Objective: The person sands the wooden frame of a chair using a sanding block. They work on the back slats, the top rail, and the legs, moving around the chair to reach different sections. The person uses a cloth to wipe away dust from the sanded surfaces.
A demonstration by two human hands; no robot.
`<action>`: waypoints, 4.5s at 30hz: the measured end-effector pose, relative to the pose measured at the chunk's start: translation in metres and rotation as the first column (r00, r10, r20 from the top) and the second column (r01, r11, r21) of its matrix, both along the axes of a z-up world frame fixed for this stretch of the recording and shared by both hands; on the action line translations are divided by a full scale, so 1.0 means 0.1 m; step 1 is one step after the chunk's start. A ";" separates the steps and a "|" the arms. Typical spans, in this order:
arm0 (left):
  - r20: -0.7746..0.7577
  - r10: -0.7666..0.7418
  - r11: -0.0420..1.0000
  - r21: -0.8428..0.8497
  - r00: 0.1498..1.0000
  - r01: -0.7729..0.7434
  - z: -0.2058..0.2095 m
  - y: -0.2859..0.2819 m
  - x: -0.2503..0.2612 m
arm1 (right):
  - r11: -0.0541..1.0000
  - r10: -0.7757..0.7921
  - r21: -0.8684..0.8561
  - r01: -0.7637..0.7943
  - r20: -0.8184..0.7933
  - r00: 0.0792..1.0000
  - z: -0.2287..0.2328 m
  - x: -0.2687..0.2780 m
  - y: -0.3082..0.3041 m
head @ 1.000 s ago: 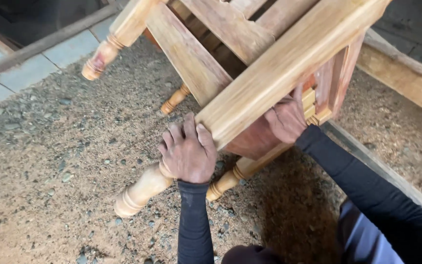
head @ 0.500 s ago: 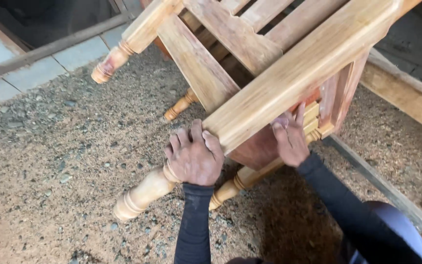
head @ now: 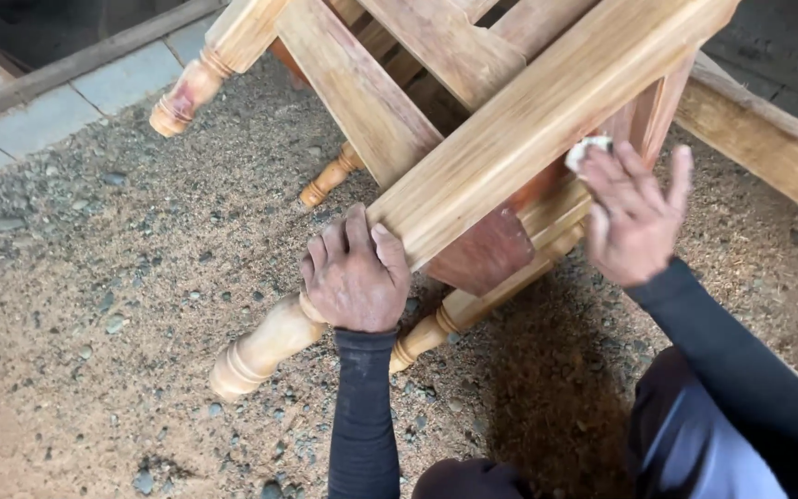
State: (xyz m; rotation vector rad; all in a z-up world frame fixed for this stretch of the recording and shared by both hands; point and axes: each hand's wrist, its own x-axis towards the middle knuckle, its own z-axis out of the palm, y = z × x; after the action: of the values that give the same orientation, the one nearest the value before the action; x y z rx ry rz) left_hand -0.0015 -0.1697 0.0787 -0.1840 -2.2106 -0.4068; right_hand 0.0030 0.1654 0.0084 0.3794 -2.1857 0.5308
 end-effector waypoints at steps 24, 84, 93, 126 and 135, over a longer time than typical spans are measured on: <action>-0.023 -0.002 0.999 -0.040 1.000 0.001 0.00 0.03 0.04 | 0.907 -0.159 0.410 0.099 0.114 0.981 -0.01 -0.61 -0.42; -0.079 0.081 0.997 -0.007 0.994 -0.082 0.05 0.08 0.04 | 0.933 0.046 -0.343 -0.105 -0.178 0.983 -0.38 -0.26 -0.98; -0.115 0.023 0.999 -0.037 0.993 -0.027 -0.11 0.02 -0.02 | 0.796 -0.196 0.555 0.242 -0.142 0.970 0.27 -0.29 0.01; -0.057 0.004 0.999 0.040 0.998 -0.002 -0.07 -0.02 -0.05 | 0.847 -0.359 0.416 0.331 -0.013 0.933 0.19 -0.74 0.40; -0.006 0.109 0.994 0.008 0.994 -0.108 -0.13 -0.08 -0.06 | 0.911 0.274 0.337 -0.237 -0.064 0.960 0.46 -0.52 0.06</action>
State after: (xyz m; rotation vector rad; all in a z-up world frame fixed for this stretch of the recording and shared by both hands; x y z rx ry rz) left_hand -0.0077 -0.1778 0.0655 -0.0607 -2.2008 -0.3538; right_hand -0.0491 0.1715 0.0543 0.8643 -2.1282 0.2754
